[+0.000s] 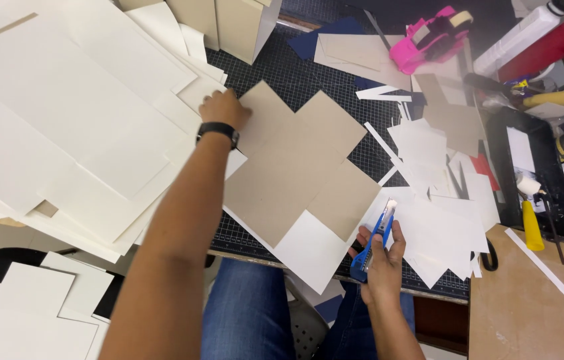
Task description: Cutting out cross-shaped templates from cardboard sheets using a utility knife and scissors
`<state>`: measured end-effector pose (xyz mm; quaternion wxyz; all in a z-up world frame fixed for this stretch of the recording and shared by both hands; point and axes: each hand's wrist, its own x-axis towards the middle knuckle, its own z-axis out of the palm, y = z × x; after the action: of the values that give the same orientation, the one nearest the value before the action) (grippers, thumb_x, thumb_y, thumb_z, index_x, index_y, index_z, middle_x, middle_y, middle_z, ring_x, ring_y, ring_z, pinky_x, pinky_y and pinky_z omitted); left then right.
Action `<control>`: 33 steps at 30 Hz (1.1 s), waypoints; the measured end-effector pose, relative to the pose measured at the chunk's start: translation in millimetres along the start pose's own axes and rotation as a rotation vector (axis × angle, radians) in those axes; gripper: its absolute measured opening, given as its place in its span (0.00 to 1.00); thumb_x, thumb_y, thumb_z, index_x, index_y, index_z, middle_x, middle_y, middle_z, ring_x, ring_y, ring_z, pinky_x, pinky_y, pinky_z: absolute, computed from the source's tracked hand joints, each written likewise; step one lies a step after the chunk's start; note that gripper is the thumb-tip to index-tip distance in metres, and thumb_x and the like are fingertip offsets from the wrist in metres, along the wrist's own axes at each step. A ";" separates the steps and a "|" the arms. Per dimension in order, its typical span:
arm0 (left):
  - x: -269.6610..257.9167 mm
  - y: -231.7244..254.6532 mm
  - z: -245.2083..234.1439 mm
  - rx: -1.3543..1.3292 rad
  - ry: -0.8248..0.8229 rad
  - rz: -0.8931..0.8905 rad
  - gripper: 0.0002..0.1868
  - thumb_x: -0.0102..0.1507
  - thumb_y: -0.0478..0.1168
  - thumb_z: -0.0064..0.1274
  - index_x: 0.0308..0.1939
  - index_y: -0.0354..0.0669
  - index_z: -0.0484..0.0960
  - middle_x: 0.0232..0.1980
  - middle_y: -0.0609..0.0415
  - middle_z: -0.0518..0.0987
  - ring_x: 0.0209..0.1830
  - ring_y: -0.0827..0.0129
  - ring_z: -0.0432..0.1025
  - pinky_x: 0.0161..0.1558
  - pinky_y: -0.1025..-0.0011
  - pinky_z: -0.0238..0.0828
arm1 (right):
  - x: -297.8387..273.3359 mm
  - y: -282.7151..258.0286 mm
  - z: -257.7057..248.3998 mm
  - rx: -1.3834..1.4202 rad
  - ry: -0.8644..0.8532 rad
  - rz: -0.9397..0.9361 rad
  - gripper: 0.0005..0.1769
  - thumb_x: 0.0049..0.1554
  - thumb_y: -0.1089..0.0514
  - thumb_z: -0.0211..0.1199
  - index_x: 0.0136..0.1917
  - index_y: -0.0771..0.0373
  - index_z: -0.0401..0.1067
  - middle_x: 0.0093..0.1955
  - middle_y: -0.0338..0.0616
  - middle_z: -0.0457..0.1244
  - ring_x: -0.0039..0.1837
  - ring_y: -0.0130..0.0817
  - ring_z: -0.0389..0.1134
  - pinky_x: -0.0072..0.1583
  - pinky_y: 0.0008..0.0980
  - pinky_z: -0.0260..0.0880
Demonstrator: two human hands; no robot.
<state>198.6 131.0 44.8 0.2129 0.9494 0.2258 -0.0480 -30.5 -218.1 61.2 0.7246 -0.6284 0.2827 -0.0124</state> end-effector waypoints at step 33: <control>-230.1 -65.2 79.9 0.139 0.057 1.070 0.38 0.68 0.69 0.39 0.76 0.58 0.63 0.83 0.57 0.55 0.84 0.55 0.43 0.80 0.53 0.36 | -48.0 -5.0 32.4 -0.953 -0.573 -0.326 0.34 0.67 0.47 0.43 0.83 0.53 0.45 0.48 0.57 0.70 0.37 0.43 0.76 0.39 0.38 0.75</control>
<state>-35.9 55.6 -9.3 0.1382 0.9446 -0.2872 0.0780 -55.4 -172.0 86.4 0.3981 -0.8990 -0.0509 0.1756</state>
